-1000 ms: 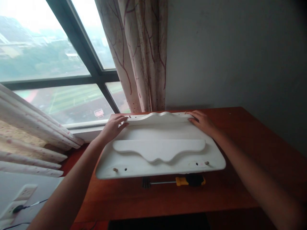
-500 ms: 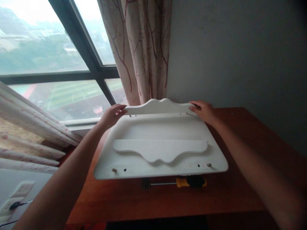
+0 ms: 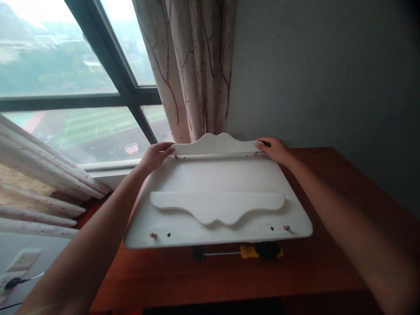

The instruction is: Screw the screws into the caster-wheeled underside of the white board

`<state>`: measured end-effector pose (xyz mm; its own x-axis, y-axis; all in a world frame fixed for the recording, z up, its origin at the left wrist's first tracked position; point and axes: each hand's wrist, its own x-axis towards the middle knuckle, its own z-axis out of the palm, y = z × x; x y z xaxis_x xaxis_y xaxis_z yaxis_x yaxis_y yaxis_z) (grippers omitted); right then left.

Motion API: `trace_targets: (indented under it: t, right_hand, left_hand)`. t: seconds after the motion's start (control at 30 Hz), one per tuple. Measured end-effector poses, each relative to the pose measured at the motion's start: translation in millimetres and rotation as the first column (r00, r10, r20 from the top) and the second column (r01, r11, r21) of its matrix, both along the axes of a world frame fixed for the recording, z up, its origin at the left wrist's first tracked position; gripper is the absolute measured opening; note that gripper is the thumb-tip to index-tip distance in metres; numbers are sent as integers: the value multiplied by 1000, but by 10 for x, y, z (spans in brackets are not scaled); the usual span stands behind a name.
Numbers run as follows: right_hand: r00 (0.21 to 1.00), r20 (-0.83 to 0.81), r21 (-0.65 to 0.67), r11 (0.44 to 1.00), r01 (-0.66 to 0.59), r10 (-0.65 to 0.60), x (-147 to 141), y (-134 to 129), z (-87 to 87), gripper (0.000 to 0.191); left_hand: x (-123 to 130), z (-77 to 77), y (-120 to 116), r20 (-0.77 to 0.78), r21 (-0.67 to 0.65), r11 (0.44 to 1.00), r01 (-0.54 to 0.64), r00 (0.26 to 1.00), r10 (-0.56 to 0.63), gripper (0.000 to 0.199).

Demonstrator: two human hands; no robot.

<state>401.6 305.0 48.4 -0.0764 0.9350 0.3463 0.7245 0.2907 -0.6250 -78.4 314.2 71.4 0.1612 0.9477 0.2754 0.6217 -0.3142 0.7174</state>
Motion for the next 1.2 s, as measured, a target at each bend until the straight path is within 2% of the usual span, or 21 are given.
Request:
trace_targets:
  t: [0.27, 0.6, 0.93, 1.2]
  right_hand:
    - [1000, -8, -36, 999, -1, 1, 27, 23, -19, 34]
    - [998, -49, -81, 996, -44, 40, 15, 132, -92, 33]
    - [996, -92, -128, 991, -30, 18, 13, 175, -113, 33]
    - [990, -137, -117, 992, -36, 20, 3, 62, -47, 34]
  left_hand:
    - [-12, -48, -6, 10, 1, 1000, -28, 1000, 28, 70]
    - [0, -31, 102, -34, -49, 998, -35, 999, 34, 56]
    - [-4, -35, 103, -23, -100, 994, -44, 999, 42, 56]
    - [-45, -12, 54, 25, -112, 993, -33, 999, 36, 65]
